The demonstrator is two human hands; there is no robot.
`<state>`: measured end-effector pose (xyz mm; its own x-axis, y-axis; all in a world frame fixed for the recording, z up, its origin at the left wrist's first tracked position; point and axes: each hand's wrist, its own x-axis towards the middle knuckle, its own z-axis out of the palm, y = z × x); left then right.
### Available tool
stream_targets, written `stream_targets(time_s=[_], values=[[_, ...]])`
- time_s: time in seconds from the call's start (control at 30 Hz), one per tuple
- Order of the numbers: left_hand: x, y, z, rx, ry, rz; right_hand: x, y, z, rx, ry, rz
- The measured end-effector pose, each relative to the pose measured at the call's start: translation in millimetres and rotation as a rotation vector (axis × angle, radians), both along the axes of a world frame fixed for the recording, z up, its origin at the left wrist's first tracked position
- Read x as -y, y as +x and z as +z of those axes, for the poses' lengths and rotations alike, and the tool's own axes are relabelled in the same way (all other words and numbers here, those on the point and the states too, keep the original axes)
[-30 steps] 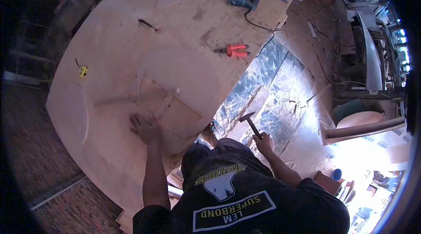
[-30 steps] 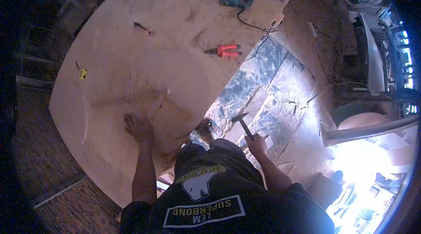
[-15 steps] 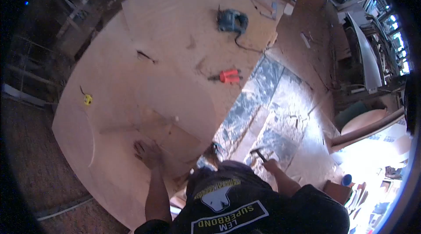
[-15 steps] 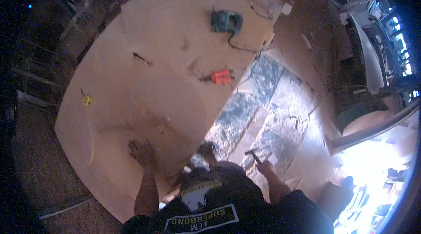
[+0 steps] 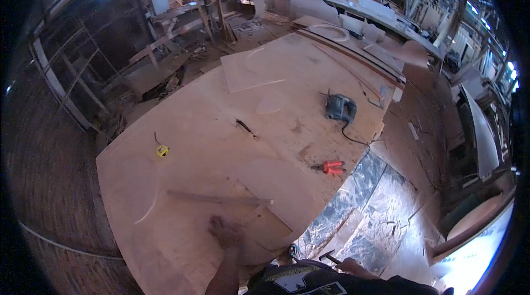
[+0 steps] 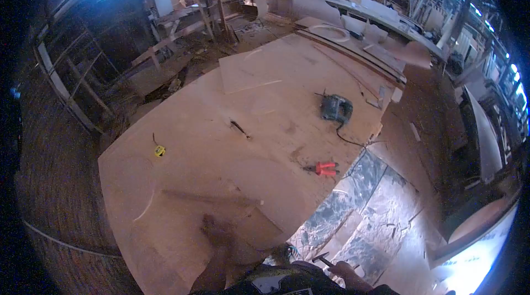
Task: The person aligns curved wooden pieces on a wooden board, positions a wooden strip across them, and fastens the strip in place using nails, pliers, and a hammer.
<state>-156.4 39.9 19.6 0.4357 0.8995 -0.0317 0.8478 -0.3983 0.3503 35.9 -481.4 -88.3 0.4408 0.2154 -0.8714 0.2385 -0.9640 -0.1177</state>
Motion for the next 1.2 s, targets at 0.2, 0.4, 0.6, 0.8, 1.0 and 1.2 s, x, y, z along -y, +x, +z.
stream_targets(time_s=[0.2,0.4,0.6,0.8,1.0,1.2], values=[[3,-3,-10,0.071,0.046,0.016,-26,9,15,0.065,-0.080,-0.068],[5,-3,-3,0.087,0.027,0.028,-26,10,29,0.086,-0.089,0.012],[-39,-9,-26,-0.086,0.028,-0.037,-33,-22,34,0.669,0.364,-0.158],[-108,-34,-10,0.566,0.343,-0.100,-148,-20,136,0.564,0.718,-0.320],[-162,-7,-42,0.604,0.325,-0.258,-318,14,148,0.587,0.789,-0.230],[-166,6,-15,0.818,0.109,-0.361,-385,24,141,0.432,0.844,-0.579]])
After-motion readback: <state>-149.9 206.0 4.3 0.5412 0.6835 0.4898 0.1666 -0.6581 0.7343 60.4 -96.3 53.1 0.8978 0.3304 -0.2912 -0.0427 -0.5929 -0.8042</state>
